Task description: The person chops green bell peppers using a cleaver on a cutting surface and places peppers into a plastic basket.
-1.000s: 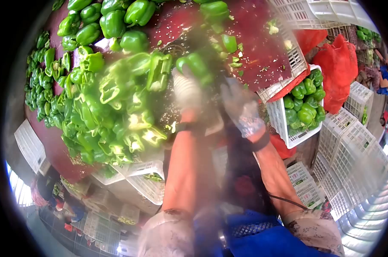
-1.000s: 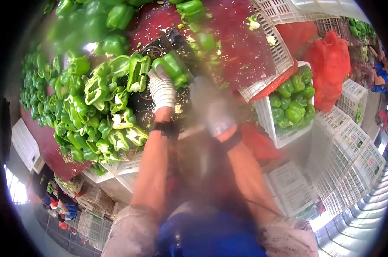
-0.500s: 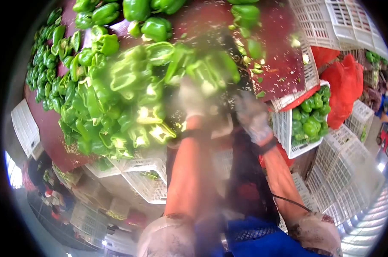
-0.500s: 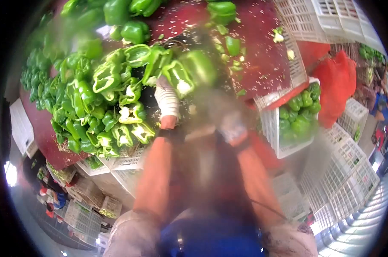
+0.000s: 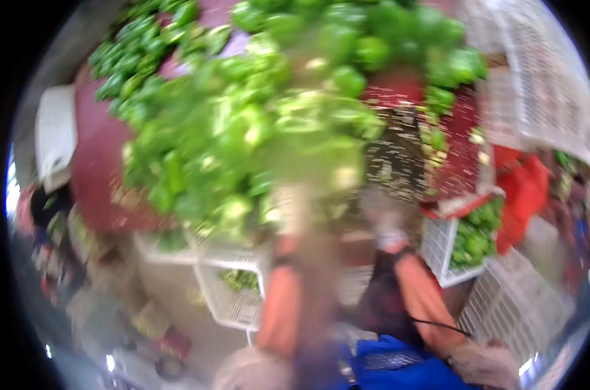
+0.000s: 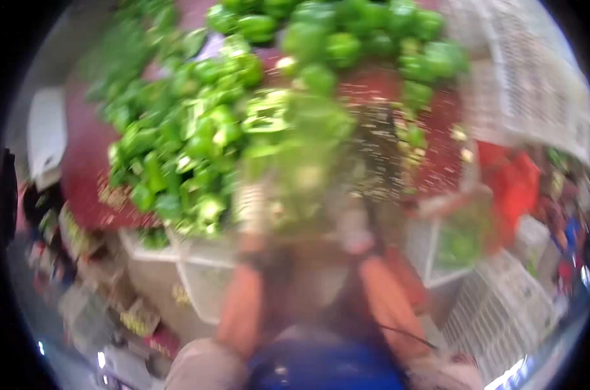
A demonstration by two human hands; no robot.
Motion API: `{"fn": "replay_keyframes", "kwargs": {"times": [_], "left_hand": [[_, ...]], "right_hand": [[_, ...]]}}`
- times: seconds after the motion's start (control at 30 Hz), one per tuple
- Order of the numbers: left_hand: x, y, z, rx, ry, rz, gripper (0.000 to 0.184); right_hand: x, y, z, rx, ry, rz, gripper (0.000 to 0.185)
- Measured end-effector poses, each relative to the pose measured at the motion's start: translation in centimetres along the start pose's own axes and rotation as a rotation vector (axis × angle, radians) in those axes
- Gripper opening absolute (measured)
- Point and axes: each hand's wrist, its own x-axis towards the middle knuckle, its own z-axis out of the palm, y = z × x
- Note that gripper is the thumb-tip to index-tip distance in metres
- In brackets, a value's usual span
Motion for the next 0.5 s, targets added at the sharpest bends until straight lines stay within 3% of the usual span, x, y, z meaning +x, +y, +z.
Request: {"fn": "replay_keyframes", "kwargs": {"times": [0.13,0.17,0.23,0.27,0.3,0.33,0.37,0.4,0.43,0.5], "left_hand": [[5.3,2.1,-13.0,-0.161,0.434,-0.049,0.076],[4.5,3.8,-14.1,-0.204,0.382,0.113,0.077],[7.0,3.7,-15.9,0.065,0.485,0.166,0.074],[6.8,5.4,-14.3,0.186,0.489,0.130,0.072],[6.4,7.1,-13.1,0.314,0.500,0.096,0.071],[5.7,8.5,-11.3,0.483,0.491,0.263,0.061],[4.8,9.5,-8.5,0.877,0.648,0.374,0.047],[4.2,10.2,-4.3,0.650,0.541,0.477,0.041],[3.9,10.8,-0.2,0.422,0.427,0.570,0.036],[5.3,9.2,7.1,0.506,0.130,0.586,0.033]], "right_hand": [[12.6,-13.0,-0.5,0.098,0.044,-0.171,0.016],[14.6,-14.4,-1.9,0.135,0.089,-0.176,0.014],[16.1,-13.7,-3.6,0.294,0.228,-0.127,0.013],[16.1,-12.5,-3.7,0.371,0.317,-0.096,0.015],[14.8,-10.5,-2.8,0.234,0.358,-0.115,0.019],[13.7,-8.5,-1.6,0.094,0.407,-0.135,0.023],[11.4,-5.4,1.2,-0.060,0.418,-0.128,0.026],[9.9,-1.9,2.7,-0.217,0.438,-0.126,0.029],[9.0,2.3,-1.0,-0.319,0.237,-0.080,0.024],[6.8,8.8,-4.3,-0.196,0.060,0.082,0.021]]}}
